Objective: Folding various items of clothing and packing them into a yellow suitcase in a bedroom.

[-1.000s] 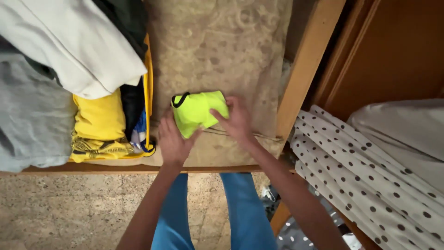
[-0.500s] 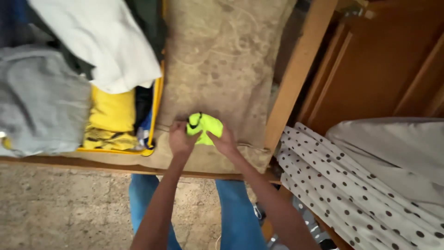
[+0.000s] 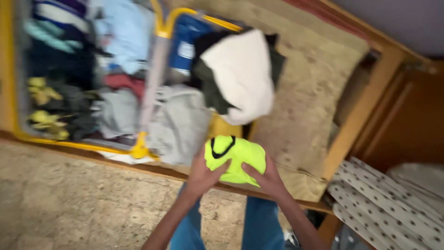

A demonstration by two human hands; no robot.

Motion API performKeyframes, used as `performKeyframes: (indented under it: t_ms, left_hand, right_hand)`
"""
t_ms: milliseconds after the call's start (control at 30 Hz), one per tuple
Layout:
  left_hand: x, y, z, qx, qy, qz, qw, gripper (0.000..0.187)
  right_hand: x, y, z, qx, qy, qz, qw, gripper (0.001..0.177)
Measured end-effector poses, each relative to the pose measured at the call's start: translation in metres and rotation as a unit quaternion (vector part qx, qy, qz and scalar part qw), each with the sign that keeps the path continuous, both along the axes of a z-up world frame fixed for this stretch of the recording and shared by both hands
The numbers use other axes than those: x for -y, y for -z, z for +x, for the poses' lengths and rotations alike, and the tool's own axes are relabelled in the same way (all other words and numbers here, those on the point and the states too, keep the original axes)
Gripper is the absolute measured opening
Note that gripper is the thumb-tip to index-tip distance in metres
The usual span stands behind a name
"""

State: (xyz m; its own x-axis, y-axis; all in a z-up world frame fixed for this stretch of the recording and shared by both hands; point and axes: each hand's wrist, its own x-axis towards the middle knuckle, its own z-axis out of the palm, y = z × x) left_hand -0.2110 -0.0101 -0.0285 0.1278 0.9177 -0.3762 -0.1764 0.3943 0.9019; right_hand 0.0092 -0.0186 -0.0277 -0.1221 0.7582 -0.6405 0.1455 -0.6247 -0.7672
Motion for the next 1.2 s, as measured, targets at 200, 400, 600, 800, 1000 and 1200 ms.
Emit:
performKeyframes:
  t_ms: [200,400,600,800,1000,1200]
  left_hand:
    - [-0.075,-0.029,-0.173,-0.189,-0.101,-0.005,0.977,0.050]
    - [-0.131,-0.006,-0.267,-0.518,-0.248,0.129,0.809,0.091]
    - [-0.189,0.076,-0.312,-0.582,-0.163,0.154,0.782,0.065]
    - [-0.252,0.170,-0.341,-0.727,0.016,0.101,0.679,0.083]
    - [-0.306,0.271,-0.360,-0.752,0.141,0.076,0.639,0.081]
    - [-0.315,0.303,-0.401,-0.775,0.136,0.071,0.613,0.075]
  right_hand:
    - [-0.095,0.033,-0.171,-0.087,-0.023,-0.002,0.996,0.063]
    - [-0.222,0.120,-0.316,-0.064,-0.128,0.200,0.969,0.050]
    - [-0.354,0.186,-0.410,0.035,-0.233,0.228,0.945,0.063]
    - [-0.352,0.173,-0.408,0.114,-0.287,0.411,0.858,0.105]
    - [-0.238,0.082,-0.364,0.167,-0.205,0.483,0.835,0.083]
    - [-0.037,0.026,-0.256,0.118,-0.066,0.296,0.946,0.046]
